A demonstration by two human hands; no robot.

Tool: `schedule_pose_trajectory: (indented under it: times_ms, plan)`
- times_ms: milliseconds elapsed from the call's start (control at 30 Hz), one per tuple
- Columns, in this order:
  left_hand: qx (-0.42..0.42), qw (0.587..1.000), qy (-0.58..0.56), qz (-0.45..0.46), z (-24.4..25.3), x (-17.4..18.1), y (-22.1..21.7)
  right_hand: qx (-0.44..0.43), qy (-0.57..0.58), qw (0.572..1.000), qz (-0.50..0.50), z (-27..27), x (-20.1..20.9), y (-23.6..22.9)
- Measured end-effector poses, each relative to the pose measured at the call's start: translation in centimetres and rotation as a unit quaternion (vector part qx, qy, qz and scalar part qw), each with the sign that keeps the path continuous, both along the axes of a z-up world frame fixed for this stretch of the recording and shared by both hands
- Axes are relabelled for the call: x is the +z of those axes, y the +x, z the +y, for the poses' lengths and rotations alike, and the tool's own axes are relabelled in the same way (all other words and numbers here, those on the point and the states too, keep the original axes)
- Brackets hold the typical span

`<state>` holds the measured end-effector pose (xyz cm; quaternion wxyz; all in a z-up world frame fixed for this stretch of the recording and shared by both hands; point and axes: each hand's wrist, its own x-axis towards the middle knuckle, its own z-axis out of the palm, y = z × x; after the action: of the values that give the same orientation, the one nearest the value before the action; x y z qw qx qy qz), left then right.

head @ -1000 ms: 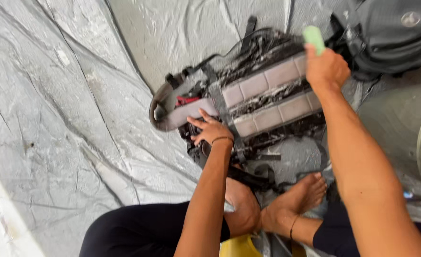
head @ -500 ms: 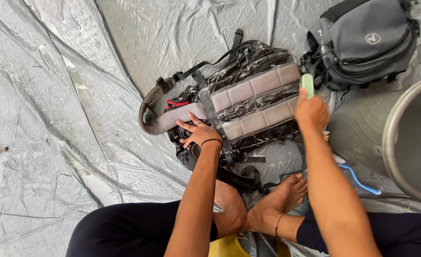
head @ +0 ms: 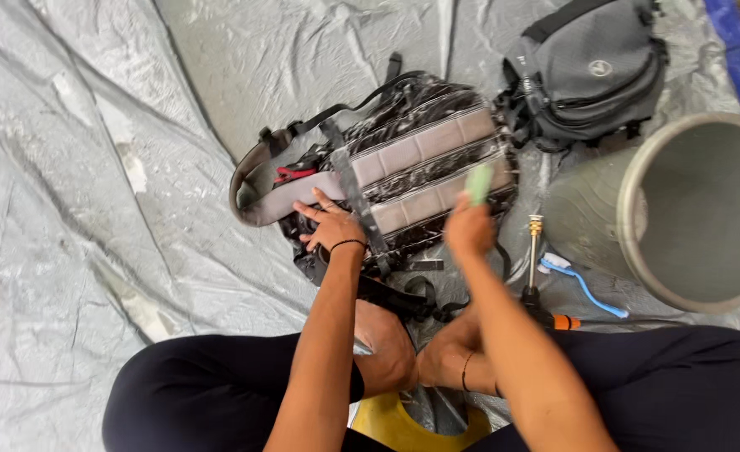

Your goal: The person cleans a backpack by scrubbing the back padding with a brush and soapy water from a bucket, then wipes down the straps and buckles.

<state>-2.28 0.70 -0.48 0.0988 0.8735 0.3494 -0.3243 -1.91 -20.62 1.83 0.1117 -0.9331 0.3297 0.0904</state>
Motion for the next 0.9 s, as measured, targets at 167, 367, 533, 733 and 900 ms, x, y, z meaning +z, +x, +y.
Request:
schedule_pose_trajectory:
  times_ms: [167,367,533,733,900]
  plan:
    - [-0.022,0.999,0.017,-0.037,0.3,-0.4,-0.6,0.281,0.02,0.959,0.042,2.3,-0.7,-9.3]
    - [-0.032,0.998,-0.004,-0.061,0.3,3.4,-2.3,0.028,0.018,0.996,0.086,-6.6,0.0,-5.3]
    - [-0.042,0.998,-0.002,-0.048,1.0,1.9,-1.9,0.24,0.057,0.964,0.098,3.3,1.5,-11.6]
    - [-0.107,0.99,-0.081,-0.048,3.1,6.8,-4.4,0.48,-0.095,0.871,-0.033,1.0,0.1,-7.4]
    - [-0.169,0.979,-0.066,-0.094,3.8,5.7,-4.5,0.428,-0.006,0.903,-0.012,3.4,-0.5,-6.7]
